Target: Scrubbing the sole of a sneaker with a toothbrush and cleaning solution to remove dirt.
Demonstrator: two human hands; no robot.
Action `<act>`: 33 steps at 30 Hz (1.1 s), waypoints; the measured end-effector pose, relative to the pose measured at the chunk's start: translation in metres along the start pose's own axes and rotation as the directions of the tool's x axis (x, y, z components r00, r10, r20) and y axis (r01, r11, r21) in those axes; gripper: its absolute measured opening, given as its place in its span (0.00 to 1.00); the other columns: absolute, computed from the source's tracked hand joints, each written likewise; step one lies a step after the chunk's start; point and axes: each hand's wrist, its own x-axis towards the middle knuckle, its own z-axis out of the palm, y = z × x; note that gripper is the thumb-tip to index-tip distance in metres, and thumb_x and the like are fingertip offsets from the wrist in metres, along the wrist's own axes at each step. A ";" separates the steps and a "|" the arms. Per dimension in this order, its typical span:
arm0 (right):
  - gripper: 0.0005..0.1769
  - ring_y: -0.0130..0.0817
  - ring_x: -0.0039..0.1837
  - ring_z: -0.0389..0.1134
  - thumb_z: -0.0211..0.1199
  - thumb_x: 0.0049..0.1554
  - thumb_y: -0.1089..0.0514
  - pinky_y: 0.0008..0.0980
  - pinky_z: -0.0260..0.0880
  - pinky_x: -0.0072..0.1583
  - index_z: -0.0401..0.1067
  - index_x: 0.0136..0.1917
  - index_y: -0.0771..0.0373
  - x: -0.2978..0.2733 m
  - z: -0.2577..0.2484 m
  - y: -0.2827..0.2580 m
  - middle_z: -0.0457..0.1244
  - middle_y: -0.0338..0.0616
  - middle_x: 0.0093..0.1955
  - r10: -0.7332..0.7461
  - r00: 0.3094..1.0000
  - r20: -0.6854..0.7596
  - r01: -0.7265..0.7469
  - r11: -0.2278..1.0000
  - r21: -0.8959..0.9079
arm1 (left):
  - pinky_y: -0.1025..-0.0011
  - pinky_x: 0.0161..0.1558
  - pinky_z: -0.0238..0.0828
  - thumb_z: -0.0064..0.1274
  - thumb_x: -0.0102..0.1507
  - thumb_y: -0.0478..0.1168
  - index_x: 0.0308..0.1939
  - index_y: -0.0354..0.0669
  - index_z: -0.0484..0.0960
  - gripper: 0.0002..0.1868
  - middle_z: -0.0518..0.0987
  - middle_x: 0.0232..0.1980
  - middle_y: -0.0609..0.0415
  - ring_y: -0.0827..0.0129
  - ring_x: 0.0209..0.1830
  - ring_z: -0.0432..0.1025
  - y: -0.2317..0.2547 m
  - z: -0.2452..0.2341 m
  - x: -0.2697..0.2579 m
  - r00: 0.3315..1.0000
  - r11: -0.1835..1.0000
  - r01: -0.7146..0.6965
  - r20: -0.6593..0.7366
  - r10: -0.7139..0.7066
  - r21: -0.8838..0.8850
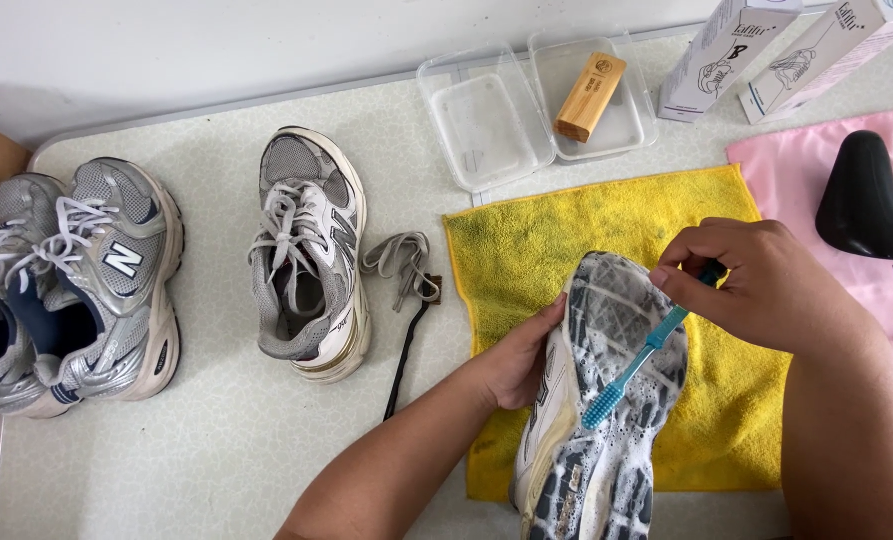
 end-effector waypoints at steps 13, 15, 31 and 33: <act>0.11 0.25 0.36 0.72 0.65 0.56 0.45 0.28 0.69 0.42 0.81 0.40 0.51 -0.001 -0.002 -0.002 0.71 0.31 0.34 -0.004 1.000 -0.002 0.004 1.000 -0.006 | 0.50 0.65 0.64 0.52 0.61 0.72 0.57 0.49 0.76 0.36 0.80 0.53 0.48 0.55 0.56 0.73 -0.002 -0.002 0.001 1.000 1.000 -0.001 0.003 0.001 0.014; 0.10 0.25 0.36 0.72 0.65 0.56 0.45 0.29 0.68 0.42 0.81 0.40 0.50 -0.001 -0.003 -0.001 0.71 0.31 0.33 0.015 1.000 0.015 -0.015 1.000 -0.001 | 0.49 0.70 0.61 0.46 0.66 0.70 0.66 0.44 0.73 0.38 0.77 0.62 0.42 0.51 0.65 0.70 0.002 0.007 -0.002 0.999 1.000 -0.027 0.025 0.027 -0.015; 0.12 0.27 0.36 0.73 0.65 0.55 0.43 0.30 0.69 0.43 0.82 0.43 0.49 -0.001 -0.003 0.000 0.72 0.32 0.34 0.033 0.997 0.068 -0.032 0.999 -0.015 | 0.52 0.67 0.65 0.46 0.67 0.70 0.63 0.45 0.72 0.36 0.79 0.56 0.45 0.54 0.59 0.73 0.001 0.003 -0.003 0.996 0.998 -0.060 0.073 0.059 0.012; 0.11 0.26 0.36 0.73 0.65 0.55 0.43 0.30 0.68 0.43 0.81 0.43 0.48 -0.002 -0.004 0.000 0.72 0.32 0.34 0.025 0.997 0.069 -0.024 1.000 -0.013 | 0.51 0.66 0.65 0.49 0.64 0.71 0.64 0.45 0.72 0.38 0.79 0.57 0.44 0.53 0.59 0.73 -0.001 -0.001 -0.001 0.998 0.999 -0.006 0.058 0.008 -0.035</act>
